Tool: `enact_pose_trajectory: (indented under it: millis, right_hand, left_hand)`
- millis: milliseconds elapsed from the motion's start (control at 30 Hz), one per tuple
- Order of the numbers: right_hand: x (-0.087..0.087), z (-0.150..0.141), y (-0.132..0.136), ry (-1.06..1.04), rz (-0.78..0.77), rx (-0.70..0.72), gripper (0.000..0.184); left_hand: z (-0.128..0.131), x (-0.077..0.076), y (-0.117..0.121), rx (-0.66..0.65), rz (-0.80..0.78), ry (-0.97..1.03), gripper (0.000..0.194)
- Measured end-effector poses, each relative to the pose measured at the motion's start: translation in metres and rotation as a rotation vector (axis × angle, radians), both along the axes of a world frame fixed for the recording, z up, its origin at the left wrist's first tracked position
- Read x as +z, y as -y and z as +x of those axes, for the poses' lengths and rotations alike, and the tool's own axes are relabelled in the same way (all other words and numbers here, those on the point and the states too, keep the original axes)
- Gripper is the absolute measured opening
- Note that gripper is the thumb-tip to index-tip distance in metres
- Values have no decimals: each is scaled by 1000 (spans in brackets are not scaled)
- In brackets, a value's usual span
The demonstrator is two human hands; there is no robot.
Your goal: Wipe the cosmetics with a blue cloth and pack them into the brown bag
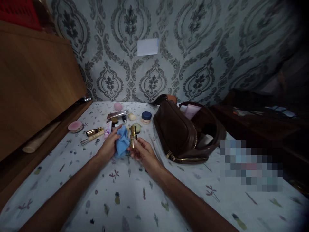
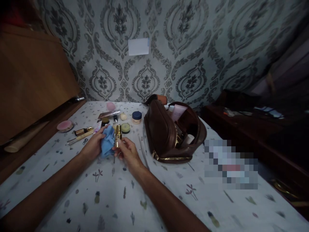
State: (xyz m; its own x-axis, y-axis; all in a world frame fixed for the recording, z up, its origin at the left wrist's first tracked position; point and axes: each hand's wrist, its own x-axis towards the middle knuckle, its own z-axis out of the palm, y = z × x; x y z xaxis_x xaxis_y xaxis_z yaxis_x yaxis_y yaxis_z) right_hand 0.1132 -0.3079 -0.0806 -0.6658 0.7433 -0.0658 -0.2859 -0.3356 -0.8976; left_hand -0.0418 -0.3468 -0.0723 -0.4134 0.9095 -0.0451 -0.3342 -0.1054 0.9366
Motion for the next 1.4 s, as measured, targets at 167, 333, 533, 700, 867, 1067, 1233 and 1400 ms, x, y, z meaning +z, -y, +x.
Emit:
enact_pose_trajectory:
  millis: [167,333,533,700,867,1067,1233,1400]
  right_hand:
    - [1,0,3,21,50,21,51]
    - [1,-1,6,103,81,81,48]
    - [-3,-2,4,93,139,43,47]
    - [-13,-5,-1,119,165,-32,45]
    - [-15,-5,-3,147,243,-9,41]
    - [-12,-2,-2,203,337,-58,30]
    - [-13,-2,-3,201,317,-73,31]
    - [-14,-4,-1,149,294,-45,36]
  left_hand:
    - [-4,-7,3,210,39,-220,39]
    - [6,-4,5,196,65,-204,38]
    - [17,7,9,-31,126,14,42]
    - [12,11,14,-198,97,-37,41]
    - [8,2,11,-157,90,-112,40]
    - [10,-2,9,-44,82,-193,37]
    - [13,3,11,32,73,-317,34]
    - [16,10,14,66,82,-383,29]
